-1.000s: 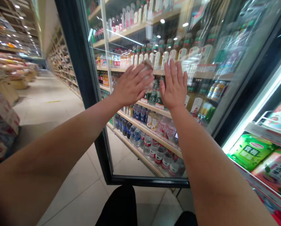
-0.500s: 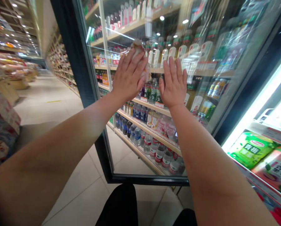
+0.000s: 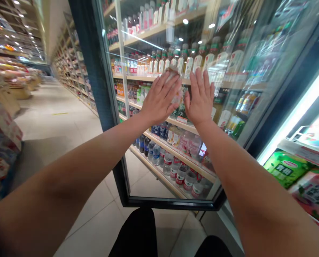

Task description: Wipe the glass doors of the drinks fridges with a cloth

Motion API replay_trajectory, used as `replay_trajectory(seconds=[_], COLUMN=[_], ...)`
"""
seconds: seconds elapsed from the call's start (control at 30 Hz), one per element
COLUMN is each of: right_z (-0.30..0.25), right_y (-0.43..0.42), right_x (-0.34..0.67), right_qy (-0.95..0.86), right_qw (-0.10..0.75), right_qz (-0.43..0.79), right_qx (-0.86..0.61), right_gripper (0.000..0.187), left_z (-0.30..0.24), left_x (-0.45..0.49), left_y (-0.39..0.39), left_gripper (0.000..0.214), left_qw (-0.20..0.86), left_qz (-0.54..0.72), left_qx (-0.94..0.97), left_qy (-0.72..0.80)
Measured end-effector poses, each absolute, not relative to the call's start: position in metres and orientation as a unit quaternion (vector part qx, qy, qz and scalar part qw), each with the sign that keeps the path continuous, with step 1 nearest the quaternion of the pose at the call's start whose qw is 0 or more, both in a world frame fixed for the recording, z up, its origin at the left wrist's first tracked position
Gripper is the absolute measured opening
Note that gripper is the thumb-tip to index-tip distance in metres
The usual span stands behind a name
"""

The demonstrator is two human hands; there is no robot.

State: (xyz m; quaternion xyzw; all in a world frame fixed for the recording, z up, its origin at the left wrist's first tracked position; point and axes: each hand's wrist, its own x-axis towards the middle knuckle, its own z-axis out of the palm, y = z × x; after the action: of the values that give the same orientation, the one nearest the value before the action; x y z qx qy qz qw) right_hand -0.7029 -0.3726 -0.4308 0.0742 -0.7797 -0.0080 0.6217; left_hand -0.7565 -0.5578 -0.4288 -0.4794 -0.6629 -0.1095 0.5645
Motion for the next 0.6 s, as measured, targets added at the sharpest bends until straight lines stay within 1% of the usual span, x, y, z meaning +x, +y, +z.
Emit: replay_trajectory(seconds=[0.07,0.13,0.27,0.4,0.5,0.57,0.6], right_z=[-0.432,-0.436,-0.445,-0.456,-0.466,-0.472,-0.474], right_y=[-0.381,-0.394,-0.421,-0.428,-0.423,-0.419,-0.417], right_x=[-0.698,-0.694,-0.696,-0.708,-0.711,-0.708,-0.706], right_qy=[-0.77,-0.767,-0.798,-0.814,-0.803,-0.792,-0.788], right_qw=[0.632,0.627,0.575,0.539,0.545,0.556,0.56], right_qz=[-0.004,-0.025,-0.029,-0.051,-0.065,-0.071,-0.075], right_qx=[0.09,0.135,0.177,0.211,0.231,0.242,0.245], right_gripper=[0.061,0.063,0.065,0.075,0.061,0.057,0.058], left_z=[-0.43,-0.43,-0.426,-0.423,-0.424,-0.426,-0.427], left_x=[-0.756,-0.756,-0.751,-0.745,-0.751,-0.76,-0.765], left_y=[-0.556,-0.554,-0.555,-0.578,-0.61,-0.631,-0.639], left_gripper=[0.069,0.071,0.066,0.062,0.061,0.059,0.059], left_qw=[0.564,0.56,0.535,0.529,0.596,0.634,0.636], left_qz=[-0.125,-0.147,-0.199,-0.242,-0.229,-0.217,-0.215], left_qx=[-0.482,-0.485,-0.49,-0.482,-0.433,-0.388,-0.375], left_qy=[-0.659,-0.656,-0.659,-0.655,-0.636,-0.633,-0.639])
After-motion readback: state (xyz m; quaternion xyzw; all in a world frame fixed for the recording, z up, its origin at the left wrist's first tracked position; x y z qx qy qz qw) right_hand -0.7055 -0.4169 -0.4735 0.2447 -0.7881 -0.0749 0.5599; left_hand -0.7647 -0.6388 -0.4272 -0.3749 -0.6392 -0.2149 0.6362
